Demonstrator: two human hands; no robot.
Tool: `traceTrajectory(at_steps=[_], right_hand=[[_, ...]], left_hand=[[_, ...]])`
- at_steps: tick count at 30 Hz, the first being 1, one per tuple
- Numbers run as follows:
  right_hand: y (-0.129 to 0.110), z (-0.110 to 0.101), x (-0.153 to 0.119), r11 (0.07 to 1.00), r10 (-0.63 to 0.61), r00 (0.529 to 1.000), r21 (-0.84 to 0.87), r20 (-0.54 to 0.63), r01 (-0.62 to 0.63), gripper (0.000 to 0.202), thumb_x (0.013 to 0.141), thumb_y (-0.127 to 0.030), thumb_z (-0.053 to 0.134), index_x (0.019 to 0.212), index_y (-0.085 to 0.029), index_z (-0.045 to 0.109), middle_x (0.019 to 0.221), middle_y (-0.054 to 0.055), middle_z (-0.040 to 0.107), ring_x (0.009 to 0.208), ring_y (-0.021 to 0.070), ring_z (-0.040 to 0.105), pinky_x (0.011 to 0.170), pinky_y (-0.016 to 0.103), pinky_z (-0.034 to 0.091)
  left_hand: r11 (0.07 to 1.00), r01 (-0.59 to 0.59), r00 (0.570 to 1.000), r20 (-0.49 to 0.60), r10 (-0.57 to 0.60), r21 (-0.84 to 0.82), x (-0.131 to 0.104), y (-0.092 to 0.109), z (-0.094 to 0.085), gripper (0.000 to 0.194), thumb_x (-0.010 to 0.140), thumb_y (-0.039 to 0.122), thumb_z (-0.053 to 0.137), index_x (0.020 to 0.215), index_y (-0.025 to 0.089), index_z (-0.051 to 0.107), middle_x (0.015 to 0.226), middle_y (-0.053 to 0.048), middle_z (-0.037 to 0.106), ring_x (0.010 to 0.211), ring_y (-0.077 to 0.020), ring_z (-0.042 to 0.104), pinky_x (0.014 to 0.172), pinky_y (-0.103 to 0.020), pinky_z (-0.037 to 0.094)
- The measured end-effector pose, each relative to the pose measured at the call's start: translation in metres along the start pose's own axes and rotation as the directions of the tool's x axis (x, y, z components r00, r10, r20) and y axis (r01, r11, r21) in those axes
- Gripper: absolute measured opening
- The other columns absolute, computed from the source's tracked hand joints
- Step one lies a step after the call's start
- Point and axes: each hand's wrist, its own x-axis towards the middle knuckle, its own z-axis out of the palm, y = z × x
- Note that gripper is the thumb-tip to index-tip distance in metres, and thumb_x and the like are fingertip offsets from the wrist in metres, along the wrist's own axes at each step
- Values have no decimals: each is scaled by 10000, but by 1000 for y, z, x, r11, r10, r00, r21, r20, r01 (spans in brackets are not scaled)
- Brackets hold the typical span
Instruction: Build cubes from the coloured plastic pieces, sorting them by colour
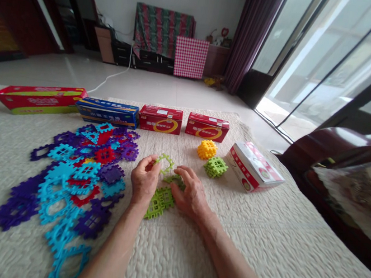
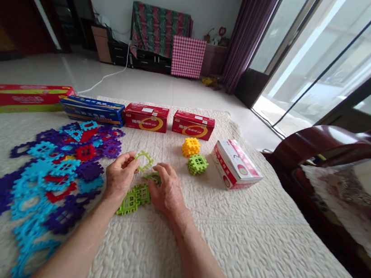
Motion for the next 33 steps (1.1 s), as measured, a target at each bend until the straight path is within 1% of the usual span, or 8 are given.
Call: traceTrajectory(at_steps=[3,7,15,21,24,27,30,33], right_hand=[[-1,2,0,999,35,993,46,-115,-30,386,807,-166,576,1186,-210,514,1172,88,596,1077,203,579,941,358,478],[-4,2,1,997,70,981,45,-180,-62,493,794,-198,615,1261,-224,459,1184,91,576,1077,216,578,925,383,499],[-11,-1,4,995,-28,961,-103,-273,-1,457,818,-212,613,1251,-227,468,1311,122,482,1230,256,472,1020,455,446],[-7,0,4,996,-42,962,-87,-269,19,473,802,-115,570,1252,-207,457,1263,123,518,1192,238,496,1003,436,467],[-6,-3,3,997,-58,972,-57,-227,46,479,803,-93,539,1258,-214,455,1337,127,494,1253,243,466,1030,447,448],[-9,-4,2,998,-63,978,-17,-197,61,537,786,-73,517,1293,-223,424,1421,127,422,1316,246,414,1058,465,421],[-14,-3,2,999,-32,963,-31,-268,24,596,767,-132,584,1323,-210,385,1423,148,387,1329,273,378,1066,494,399],[-17,-2,4,997,-8,930,-77,-367,-21,580,755,-196,642,1285,-199,407,1274,146,475,1205,276,463,1005,498,441]], left_hand=[[974,148,986,98,-133,-172,-3,6,4,402,700,353,676,1041,139,674,779,-18,659,642,-117,609,591,-219,510],[954,192,970,195,-148,-230,-8,17,7,382,664,371,706,967,140,676,761,-17,669,651,-127,626,610,-234,527],[931,249,945,276,-174,-265,-13,23,8,311,645,357,727,855,161,608,723,13,631,623,-128,619,564,-223,498],[861,389,871,435,-228,-328,-16,36,5,356,627,345,764,882,163,595,742,7,647,665,-140,636,606,-236,506],[860,401,857,460,-230,-316,-16,37,2,437,662,368,746,1030,165,626,782,-8,666,708,-151,642,597,-234,505],[873,403,843,482,-238,-274,-15,36,2,404,678,378,731,1000,142,669,779,-29,683,710,-153,643,596,-228,497],[861,418,850,459,-259,-288,-16,36,5,360,653,362,749,923,134,680,756,-31,694,664,-142,640,607,-229,492],[846,430,854,445,-268,-316,-17,38,7,349,631,353,765,885,132,673,725,-27,695,632,-134,638,619,-230,490]])
